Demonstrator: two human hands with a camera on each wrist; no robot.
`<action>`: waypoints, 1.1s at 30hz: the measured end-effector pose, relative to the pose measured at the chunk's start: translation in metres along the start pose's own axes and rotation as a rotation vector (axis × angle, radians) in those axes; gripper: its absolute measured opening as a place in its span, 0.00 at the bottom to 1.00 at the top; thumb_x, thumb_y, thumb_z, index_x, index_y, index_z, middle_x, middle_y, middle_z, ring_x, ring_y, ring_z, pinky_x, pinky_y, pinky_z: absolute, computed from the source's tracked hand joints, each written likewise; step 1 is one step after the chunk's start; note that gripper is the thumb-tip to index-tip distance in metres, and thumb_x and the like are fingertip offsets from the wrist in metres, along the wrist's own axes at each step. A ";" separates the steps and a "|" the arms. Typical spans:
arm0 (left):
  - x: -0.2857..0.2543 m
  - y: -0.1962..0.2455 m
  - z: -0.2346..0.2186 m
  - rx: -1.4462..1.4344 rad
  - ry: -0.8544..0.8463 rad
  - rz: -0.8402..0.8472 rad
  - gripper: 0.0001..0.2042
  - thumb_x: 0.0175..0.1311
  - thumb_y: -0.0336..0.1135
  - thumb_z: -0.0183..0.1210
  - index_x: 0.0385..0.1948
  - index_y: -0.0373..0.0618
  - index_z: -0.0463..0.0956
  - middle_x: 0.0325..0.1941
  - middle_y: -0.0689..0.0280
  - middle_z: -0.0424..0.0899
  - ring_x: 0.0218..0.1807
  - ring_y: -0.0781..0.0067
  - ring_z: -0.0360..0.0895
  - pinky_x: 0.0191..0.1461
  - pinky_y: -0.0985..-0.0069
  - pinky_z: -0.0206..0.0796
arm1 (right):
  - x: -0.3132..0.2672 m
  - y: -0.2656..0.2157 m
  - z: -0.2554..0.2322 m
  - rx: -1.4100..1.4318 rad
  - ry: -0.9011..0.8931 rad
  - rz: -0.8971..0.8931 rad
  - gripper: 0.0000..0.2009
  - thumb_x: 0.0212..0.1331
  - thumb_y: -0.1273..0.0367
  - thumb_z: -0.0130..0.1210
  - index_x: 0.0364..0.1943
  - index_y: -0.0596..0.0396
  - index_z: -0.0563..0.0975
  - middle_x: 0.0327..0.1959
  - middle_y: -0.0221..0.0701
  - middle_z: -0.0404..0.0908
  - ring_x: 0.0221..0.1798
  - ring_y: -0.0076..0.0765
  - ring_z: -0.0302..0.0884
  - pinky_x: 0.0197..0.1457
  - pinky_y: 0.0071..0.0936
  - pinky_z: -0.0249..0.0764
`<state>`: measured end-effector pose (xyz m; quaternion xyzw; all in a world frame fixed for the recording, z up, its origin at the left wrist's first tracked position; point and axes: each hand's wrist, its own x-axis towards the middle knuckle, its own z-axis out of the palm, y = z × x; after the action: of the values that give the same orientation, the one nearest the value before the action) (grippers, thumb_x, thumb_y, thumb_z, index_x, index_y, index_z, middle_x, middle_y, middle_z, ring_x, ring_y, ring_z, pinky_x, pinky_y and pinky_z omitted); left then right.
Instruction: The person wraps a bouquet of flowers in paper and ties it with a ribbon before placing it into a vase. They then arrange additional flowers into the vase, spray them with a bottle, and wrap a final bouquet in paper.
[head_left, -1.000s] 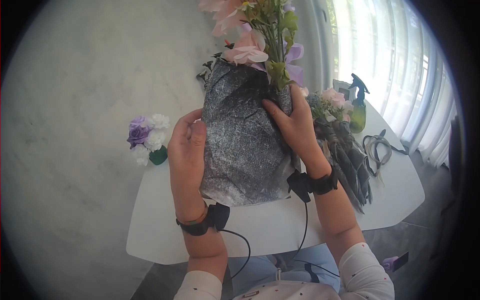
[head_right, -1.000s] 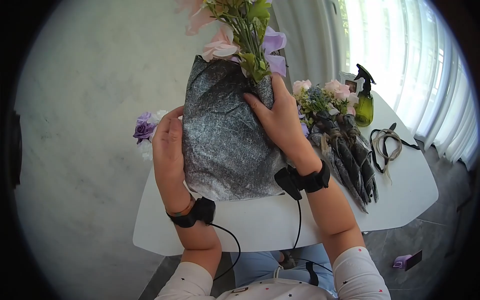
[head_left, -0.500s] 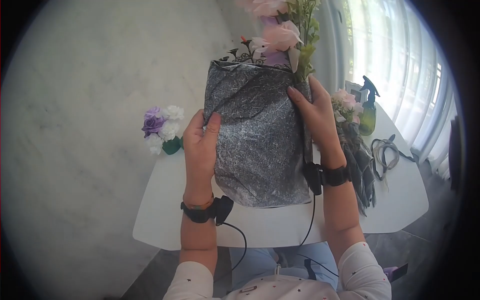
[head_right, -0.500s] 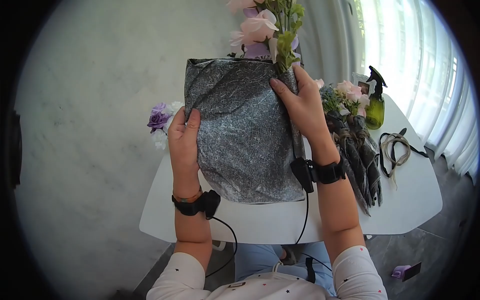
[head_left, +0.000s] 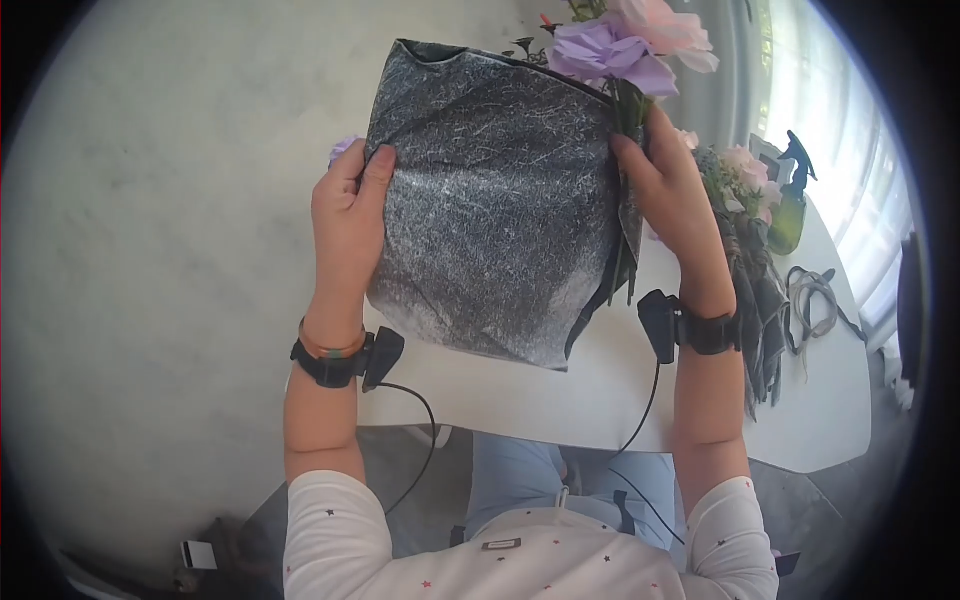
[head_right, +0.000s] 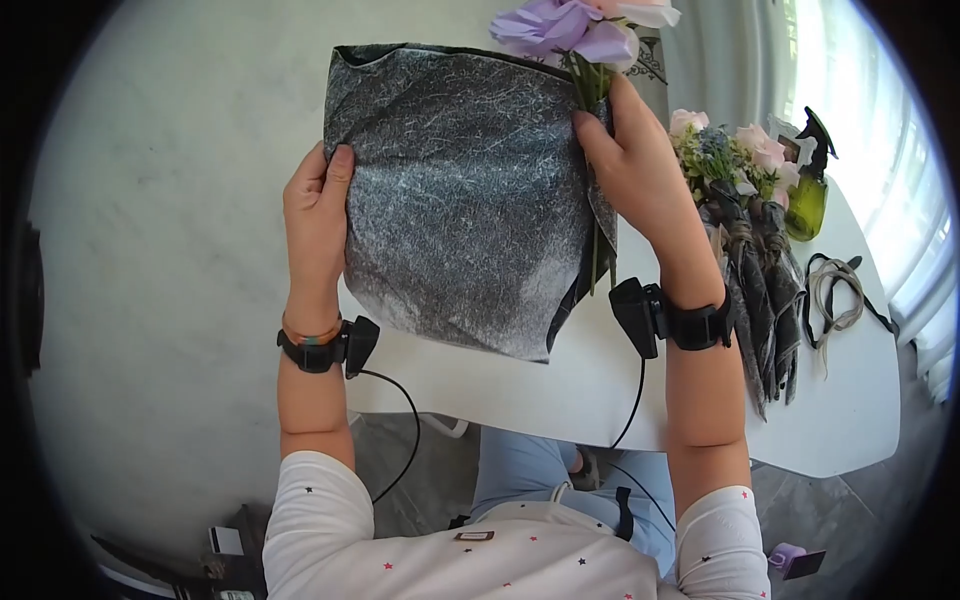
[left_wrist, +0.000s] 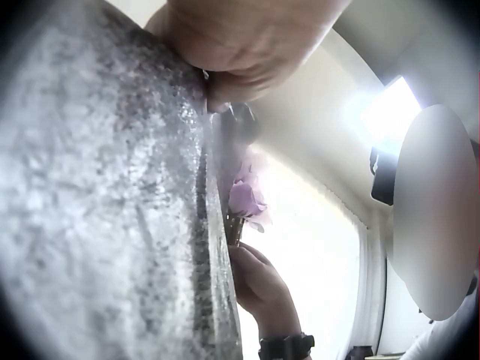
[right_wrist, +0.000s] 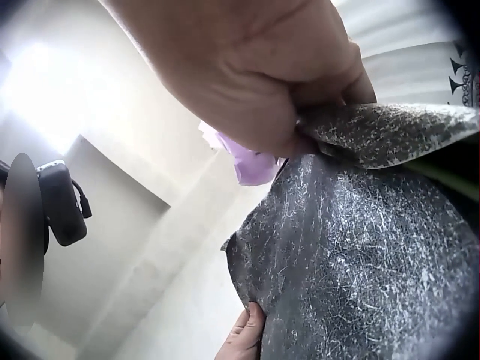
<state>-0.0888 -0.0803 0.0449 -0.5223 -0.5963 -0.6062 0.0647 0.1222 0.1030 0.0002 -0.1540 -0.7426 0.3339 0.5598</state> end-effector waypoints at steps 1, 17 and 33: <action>0.002 -0.005 -0.004 0.064 -0.014 0.035 0.14 0.68 0.40 0.55 0.31 0.37 0.75 0.26 0.73 0.74 0.31 0.85 0.63 0.37 0.84 0.57 | -0.001 -0.002 0.002 0.004 0.027 -0.038 0.14 0.58 0.69 0.50 0.42 0.65 0.66 0.32 0.50 0.73 0.33 0.51 0.69 0.41 0.36 0.67; 0.013 -0.001 0.000 0.349 0.011 0.079 0.16 0.67 0.44 0.55 0.32 0.36 0.75 0.21 0.73 0.71 0.28 0.85 0.62 0.33 0.83 0.57 | -0.005 0.003 -0.014 -0.105 -0.023 0.018 0.14 0.50 0.71 0.51 0.40 0.65 0.68 0.26 0.32 0.72 0.29 0.24 0.65 0.35 0.24 0.66; 0.002 -0.155 -0.130 0.266 0.010 -0.421 0.14 0.69 0.39 0.51 0.39 0.35 0.75 0.32 0.67 0.77 0.34 0.82 0.69 0.38 0.79 0.63 | -0.001 -0.003 -0.077 0.248 0.281 0.191 0.07 0.56 0.73 0.46 0.38 0.59 0.69 0.24 0.27 0.73 0.13 0.11 0.55 0.13 0.15 0.49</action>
<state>-0.2707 -0.1383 -0.0221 -0.3703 -0.7662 -0.5251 0.0080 0.1949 0.1252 0.0136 -0.1985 -0.5924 0.4496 0.6384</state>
